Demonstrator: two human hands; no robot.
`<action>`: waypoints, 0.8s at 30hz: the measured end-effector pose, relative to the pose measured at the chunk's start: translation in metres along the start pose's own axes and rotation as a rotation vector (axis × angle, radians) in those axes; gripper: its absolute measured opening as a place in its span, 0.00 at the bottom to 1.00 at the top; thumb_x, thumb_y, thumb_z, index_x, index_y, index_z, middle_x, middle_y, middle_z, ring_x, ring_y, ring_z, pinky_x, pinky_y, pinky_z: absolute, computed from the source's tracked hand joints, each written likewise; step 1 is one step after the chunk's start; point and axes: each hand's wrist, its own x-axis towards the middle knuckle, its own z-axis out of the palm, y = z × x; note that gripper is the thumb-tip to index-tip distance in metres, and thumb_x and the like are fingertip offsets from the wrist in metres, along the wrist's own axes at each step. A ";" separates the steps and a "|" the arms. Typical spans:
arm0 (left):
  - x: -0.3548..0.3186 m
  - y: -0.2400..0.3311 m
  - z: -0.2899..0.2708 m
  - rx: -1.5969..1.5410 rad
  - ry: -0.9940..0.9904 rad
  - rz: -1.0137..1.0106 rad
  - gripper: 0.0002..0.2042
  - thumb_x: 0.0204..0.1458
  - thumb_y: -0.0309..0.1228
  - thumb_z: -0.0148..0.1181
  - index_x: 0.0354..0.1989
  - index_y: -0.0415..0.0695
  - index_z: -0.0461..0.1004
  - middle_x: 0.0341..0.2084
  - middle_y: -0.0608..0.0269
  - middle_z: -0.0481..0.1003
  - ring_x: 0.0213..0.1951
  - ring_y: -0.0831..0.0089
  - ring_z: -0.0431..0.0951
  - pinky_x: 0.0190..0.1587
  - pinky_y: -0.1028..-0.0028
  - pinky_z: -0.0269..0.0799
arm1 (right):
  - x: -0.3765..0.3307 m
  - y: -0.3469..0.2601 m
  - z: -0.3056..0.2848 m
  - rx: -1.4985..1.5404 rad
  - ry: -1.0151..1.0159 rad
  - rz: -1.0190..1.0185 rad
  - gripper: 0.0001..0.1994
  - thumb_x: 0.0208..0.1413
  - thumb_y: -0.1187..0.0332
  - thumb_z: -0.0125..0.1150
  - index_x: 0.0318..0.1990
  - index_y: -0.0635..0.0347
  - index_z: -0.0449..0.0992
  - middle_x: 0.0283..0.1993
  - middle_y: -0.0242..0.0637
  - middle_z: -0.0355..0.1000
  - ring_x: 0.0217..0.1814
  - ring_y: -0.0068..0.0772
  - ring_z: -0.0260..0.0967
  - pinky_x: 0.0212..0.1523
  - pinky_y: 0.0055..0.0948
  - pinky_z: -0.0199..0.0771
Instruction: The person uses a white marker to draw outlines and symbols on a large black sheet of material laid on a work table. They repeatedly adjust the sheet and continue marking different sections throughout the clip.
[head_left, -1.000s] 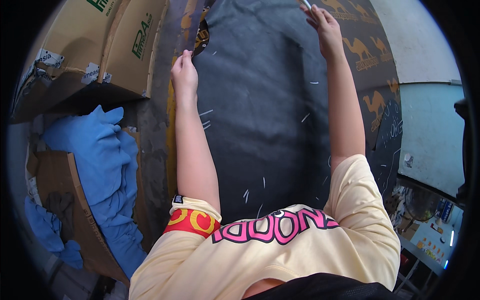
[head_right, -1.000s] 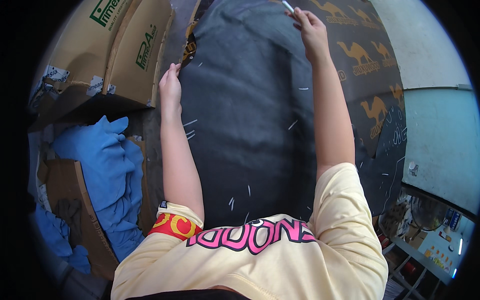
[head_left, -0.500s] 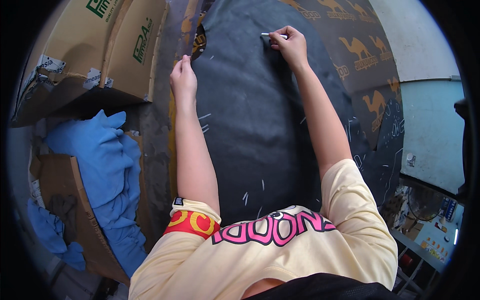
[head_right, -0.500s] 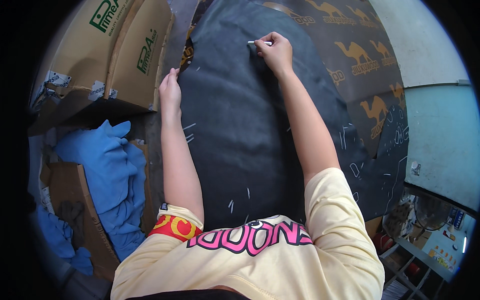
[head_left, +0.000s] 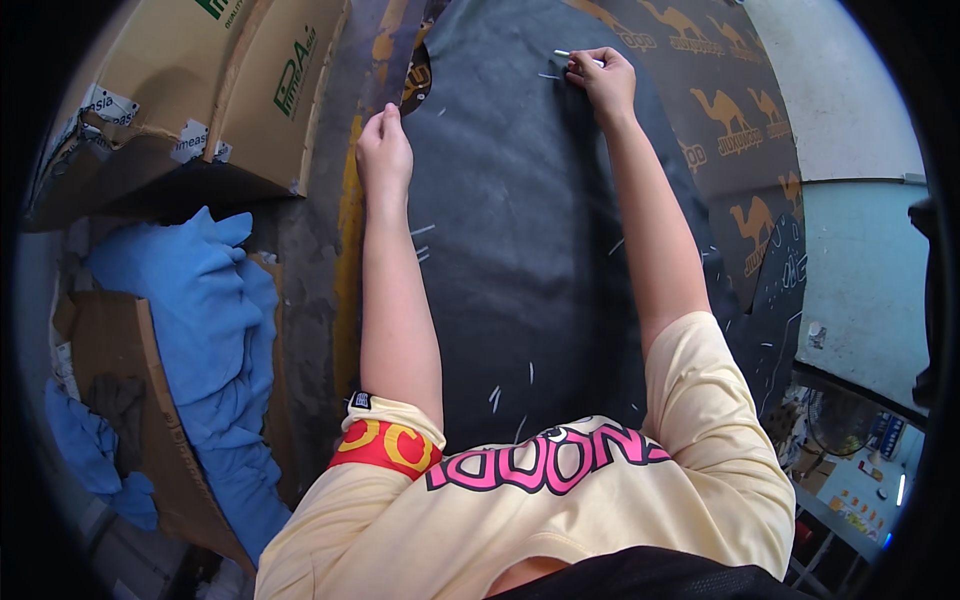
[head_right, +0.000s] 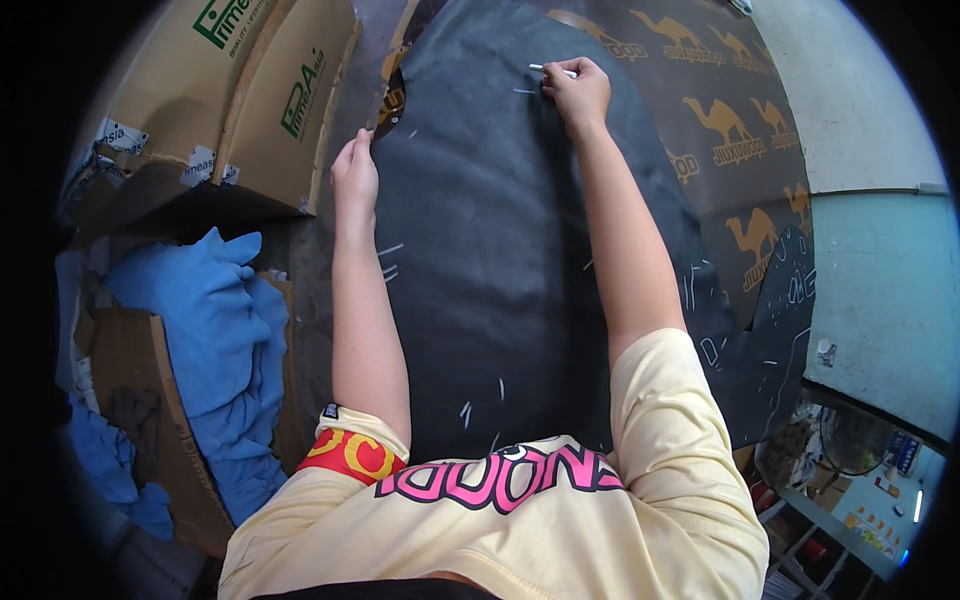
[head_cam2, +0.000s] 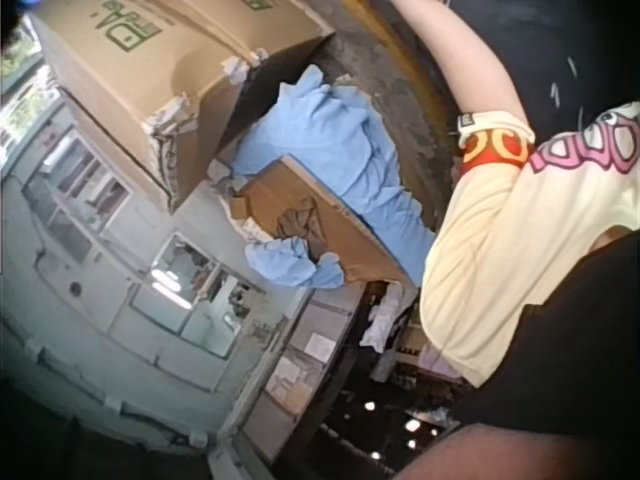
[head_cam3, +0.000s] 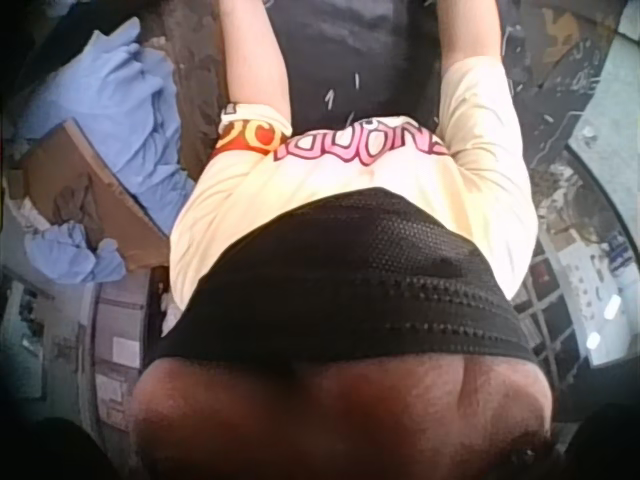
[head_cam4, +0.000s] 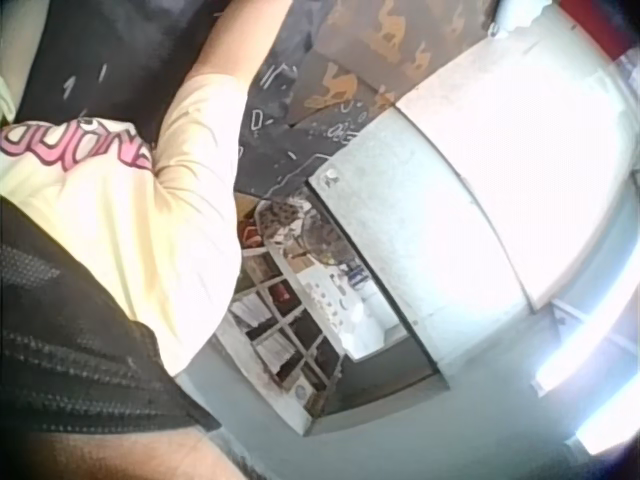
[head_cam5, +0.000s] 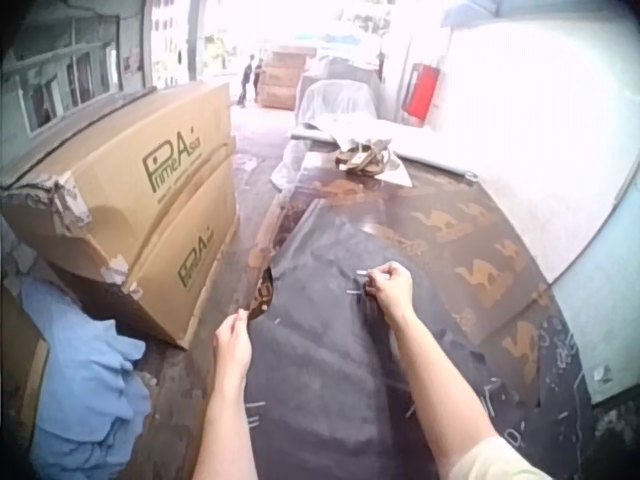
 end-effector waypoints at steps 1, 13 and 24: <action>0.001 -0.001 0.000 -0.007 0.000 -0.002 0.22 0.64 0.45 0.51 0.49 0.36 0.78 0.44 0.46 0.80 0.50 0.54 0.79 0.53 0.65 0.70 | 0.004 -0.001 0.006 -0.037 -0.001 0.009 0.08 0.57 0.71 0.65 0.35 0.69 0.75 0.34 0.39 0.77 0.33 0.26 0.78 0.40 0.24 0.84; 0.003 -0.006 0.001 -0.026 -0.005 -0.014 0.22 0.63 0.45 0.51 0.49 0.36 0.78 0.44 0.46 0.80 0.50 0.55 0.78 0.53 0.65 0.70 | -0.007 0.006 -0.044 0.383 0.291 0.049 0.07 0.57 0.74 0.63 0.37 0.70 0.75 0.34 0.41 0.76 0.35 0.30 0.77 0.37 0.29 0.86; 0.008 -0.012 0.001 0.046 0.014 0.015 0.22 0.63 0.47 0.50 0.49 0.38 0.78 0.44 0.48 0.80 0.49 0.55 0.78 0.53 0.64 0.69 | -0.031 0.010 -0.055 -0.306 0.154 -0.125 0.12 0.50 0.63 0.72 0.31 0.63 0.80 0.27 0.36 0.80 0.29 0.24 0.76 0.35 0.26 0.74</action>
